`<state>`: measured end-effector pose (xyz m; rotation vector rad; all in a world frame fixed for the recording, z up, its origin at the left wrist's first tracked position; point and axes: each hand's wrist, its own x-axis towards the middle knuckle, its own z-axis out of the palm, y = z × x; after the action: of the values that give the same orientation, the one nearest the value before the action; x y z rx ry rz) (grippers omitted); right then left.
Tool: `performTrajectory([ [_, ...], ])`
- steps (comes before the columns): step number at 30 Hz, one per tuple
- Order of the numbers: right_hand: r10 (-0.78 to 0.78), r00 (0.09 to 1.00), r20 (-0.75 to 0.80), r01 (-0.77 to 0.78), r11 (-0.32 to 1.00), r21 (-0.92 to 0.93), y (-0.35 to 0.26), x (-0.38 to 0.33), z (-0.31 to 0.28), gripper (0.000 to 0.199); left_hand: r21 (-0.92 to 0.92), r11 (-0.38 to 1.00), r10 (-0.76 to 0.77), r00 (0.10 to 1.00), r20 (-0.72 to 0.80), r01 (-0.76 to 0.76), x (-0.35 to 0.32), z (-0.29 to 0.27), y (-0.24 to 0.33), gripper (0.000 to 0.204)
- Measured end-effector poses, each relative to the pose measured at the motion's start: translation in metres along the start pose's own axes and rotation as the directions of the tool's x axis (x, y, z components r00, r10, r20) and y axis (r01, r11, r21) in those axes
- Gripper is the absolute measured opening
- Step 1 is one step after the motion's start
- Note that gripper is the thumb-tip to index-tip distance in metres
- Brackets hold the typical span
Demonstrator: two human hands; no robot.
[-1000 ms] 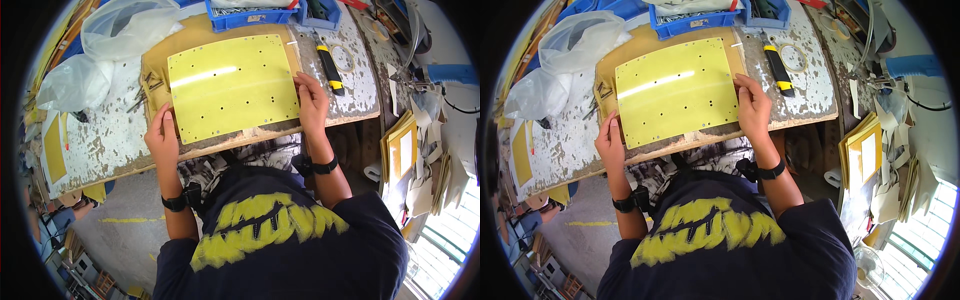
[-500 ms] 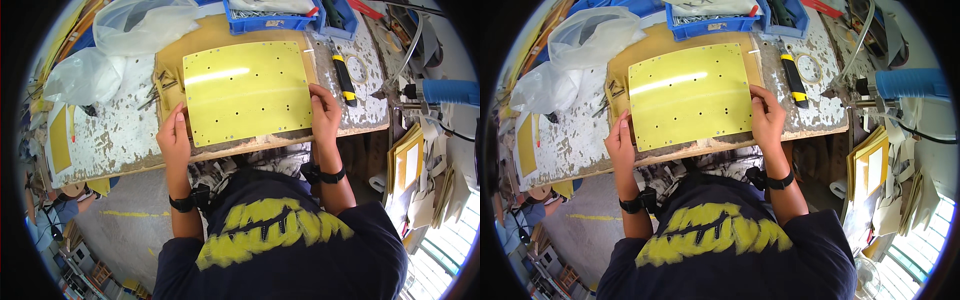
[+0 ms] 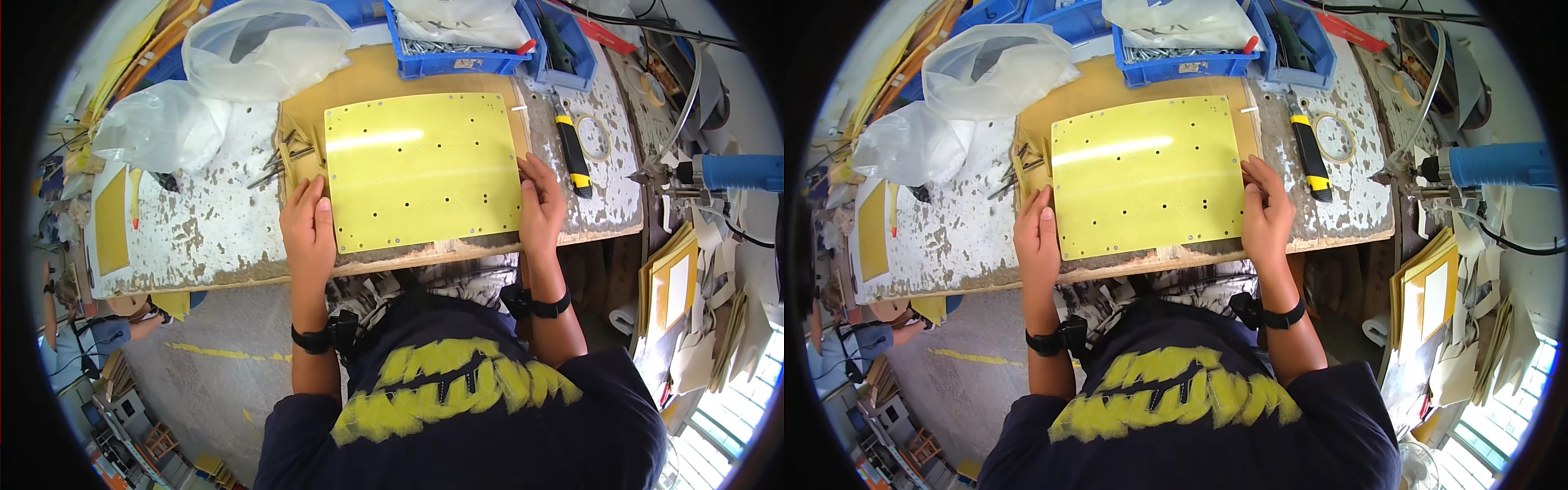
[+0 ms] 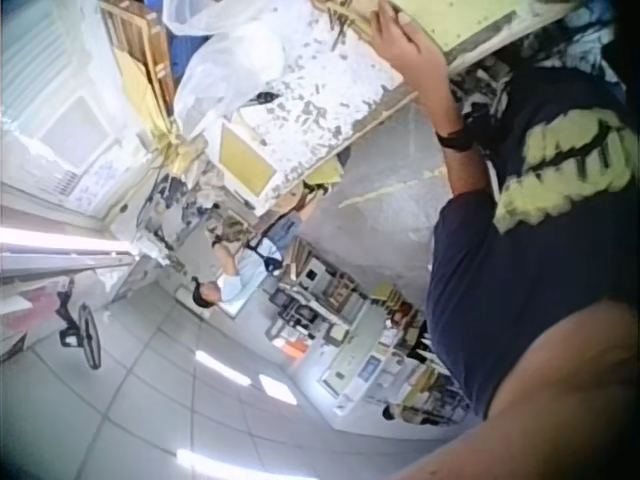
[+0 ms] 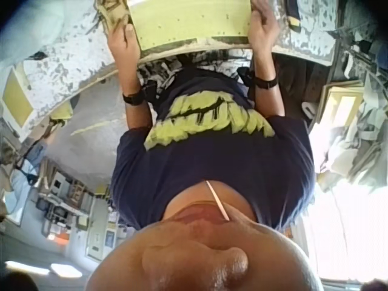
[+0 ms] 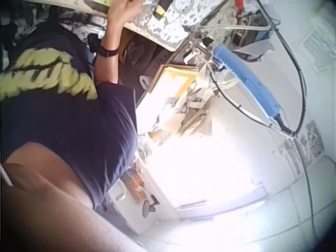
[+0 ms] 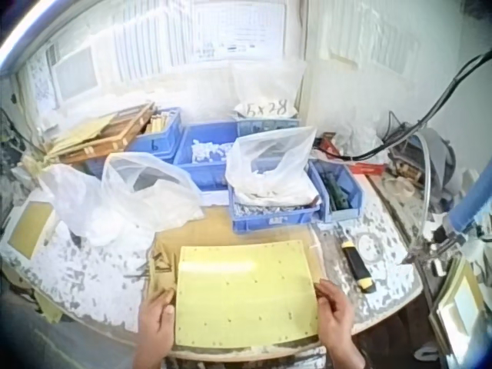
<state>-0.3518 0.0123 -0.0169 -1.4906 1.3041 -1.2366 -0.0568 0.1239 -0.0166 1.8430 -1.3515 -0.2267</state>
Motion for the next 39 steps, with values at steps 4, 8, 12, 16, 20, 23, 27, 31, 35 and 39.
performTrajectory([
  [4, -0.004, 1.0, 0.021, 0.005, 0.998, -0.056, 0.003, 0.001, -0.002, 0.033, 0.083, 0.996, 0.021, 0.999, 0.028, -0.023, -0.002, -0.001, -0.003, 0.036],
  [8, -0.022, 0.998, 0.051, 0.027, 0.995, -0.096, 0.002, 0.0, -0.005, 0.033, 0.128, 0.992, 0.004, 0.995, 0.095, -0.016, -0.001, -0.002, 0.005, 0.038],
  [12, -0.006, 0.995, 0.096, 0.017, 0.993, -0.117, 0.002, -0.001, -0.01, 0.033, 0.092, 0.993, 0.051, 0.982, 0.184, -0.069, 0.0, -0.005, 0.005, 0.039],
  [16, 0.178, 0.973, 0.145, -0.202, 0.964, 0.171, 0.0, -0.013, -0.007, 0.036, -0.124, 0.992, -0.005, 0.974, 0.228, 0.034, -0.014, -0.004, 0.002, 0.039],
  [20, 0.13, 0.979, 0.155, -0.16, 0.967, 0.197, -0.019, -0.033, -0.014, 0.043, -0.365, 0.869, -0.237, 0.928, 0.288, 0.335, -0.038, -0.011, 0.01, 0.035],
  [23, 0.105, 0.984, 0.142, -0.134, 0.967, 0.218, -0.027, -0.046, -0.03, 0.044, -0.581, 0.674, -0.392, 0.888, 0.241, 0.455, -0.048, -0.011, 0.038, 0.034],
  [27, 0.007, 0.992, 0.124, -0.017, 0.996, 0.086, -0.055, -0.06, -0.049, 0.047, -0.857, 0.275, -0.401, 0.862, 0.31, 0.437, -0.034, -0.016, 0.049, 0.04],
  [31, -0.078, 0.992, 0.096, 0.029, 0.901, 0.432, -0.068, -0.066, -0.039, 0.057, -0.892, 0.291, -0.353, 0.906, 0.234, 0.344, -0.032, -0.017, 0.044, 0.049],
  [35, 0.145, 0.989, -0.027, -0.094, 0.758, 0.645, -0.064, -0.075, -0.069, 0.073, -0.902, 0.29, -0.283, 0.929, 0.237, 0.319, -0.029, 0.005, 0.07, 0.048],
  [39, 0.193, 0.981, -0.001, -0.14, 0.717, 0.683, -0.062, -0.103, -0.105, 0.078, -0.935, 0.263, -0.064, 0.971, 0.229, 0.238, -0.032, 0.015, 0.075, 0.046],
])
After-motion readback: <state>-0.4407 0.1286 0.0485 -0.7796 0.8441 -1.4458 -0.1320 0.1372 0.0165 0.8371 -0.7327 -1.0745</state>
